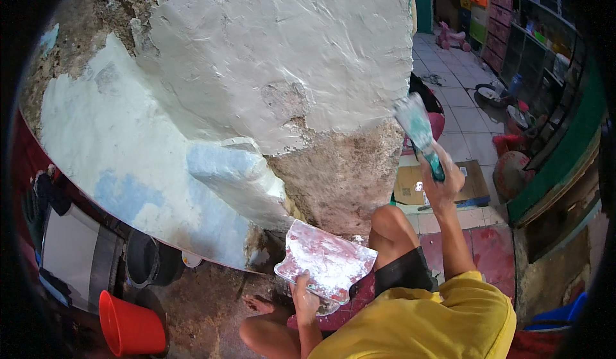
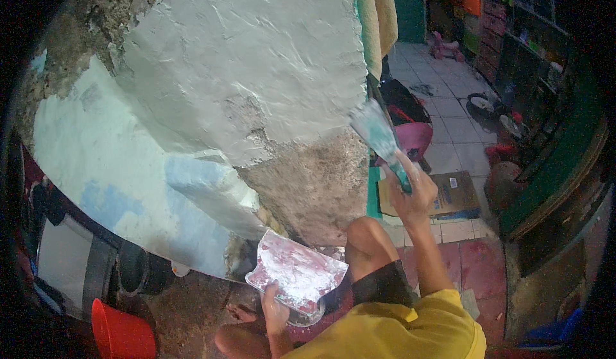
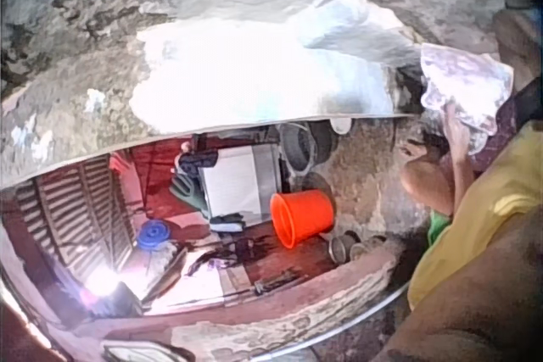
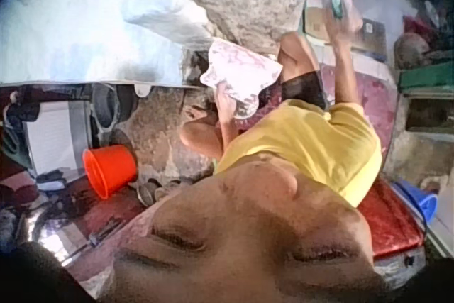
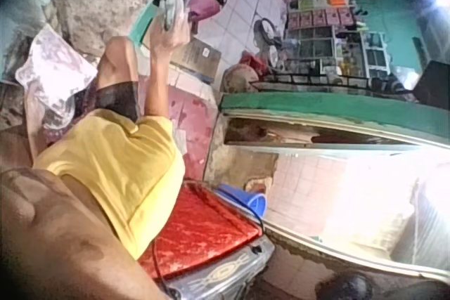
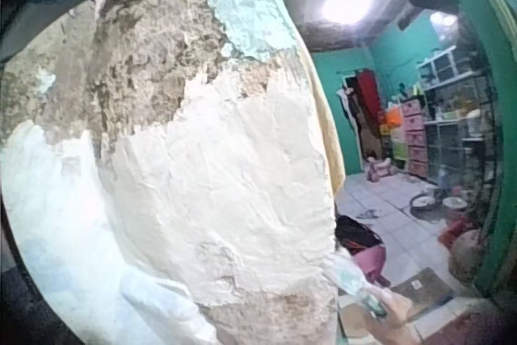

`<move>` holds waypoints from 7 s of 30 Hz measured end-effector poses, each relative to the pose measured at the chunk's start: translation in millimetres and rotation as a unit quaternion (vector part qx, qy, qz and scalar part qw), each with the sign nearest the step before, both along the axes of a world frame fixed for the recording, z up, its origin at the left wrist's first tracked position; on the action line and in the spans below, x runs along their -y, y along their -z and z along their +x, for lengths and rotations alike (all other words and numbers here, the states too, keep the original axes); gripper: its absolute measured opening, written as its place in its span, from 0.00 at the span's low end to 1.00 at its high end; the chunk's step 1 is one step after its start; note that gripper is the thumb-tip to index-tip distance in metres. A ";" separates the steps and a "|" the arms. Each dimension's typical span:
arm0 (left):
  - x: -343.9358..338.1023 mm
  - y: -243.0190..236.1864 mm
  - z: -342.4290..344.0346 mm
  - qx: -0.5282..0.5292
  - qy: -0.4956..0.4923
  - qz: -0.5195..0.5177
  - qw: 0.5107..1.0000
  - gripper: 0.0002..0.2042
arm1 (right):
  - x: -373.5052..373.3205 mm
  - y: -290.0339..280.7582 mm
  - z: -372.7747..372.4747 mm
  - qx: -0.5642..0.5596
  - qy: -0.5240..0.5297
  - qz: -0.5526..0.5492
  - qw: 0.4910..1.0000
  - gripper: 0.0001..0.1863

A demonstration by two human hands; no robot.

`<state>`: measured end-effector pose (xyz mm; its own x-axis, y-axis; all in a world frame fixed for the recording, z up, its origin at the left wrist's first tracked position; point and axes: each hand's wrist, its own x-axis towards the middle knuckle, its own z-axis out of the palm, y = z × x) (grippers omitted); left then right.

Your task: The person applies a white plaster substance to a wall corner using a spatula and a hand-held tray, smoothing the material over a damaged area and refilling the spatula from a bowl.

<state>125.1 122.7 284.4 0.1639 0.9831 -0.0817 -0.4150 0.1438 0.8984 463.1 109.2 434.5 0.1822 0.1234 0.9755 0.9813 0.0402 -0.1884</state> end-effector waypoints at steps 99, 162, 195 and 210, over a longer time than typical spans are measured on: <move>10.1 0.0 -17.2 -0.243 -0.038 0.177 0.953 0.16 | 22.2 -309.4 27.9 0.462 0.127 -0.090 0.873 0.20; 7.3 -25.1 -34.9 0.148 -0.148 -0.033 0.977 0.21 | 27.7 -318.5 -17.7 0.419 0.174 -0.055 0.890 0.16; 78.4 -26.7 -239.4 -0.166 -0.620 0.025 0.766 0.21 | -12.1 381.0 -220.4 -0.010 -0.400 -0.769 0.498 0.18; 81.1 -16.0 -242.7 -0.196 -0.606 0.023 0.771 0.21 | -6.8 388.6 -198.4 0.168 -0.470 -0.605 0.620 0.14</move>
<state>-117.7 41.5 300.4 -0.9051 0.3982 0.1490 0.0861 -0.1716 0.9814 264.8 116.0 45.9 -0.7137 0.6998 0.0285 0.6234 0.6533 -0.4296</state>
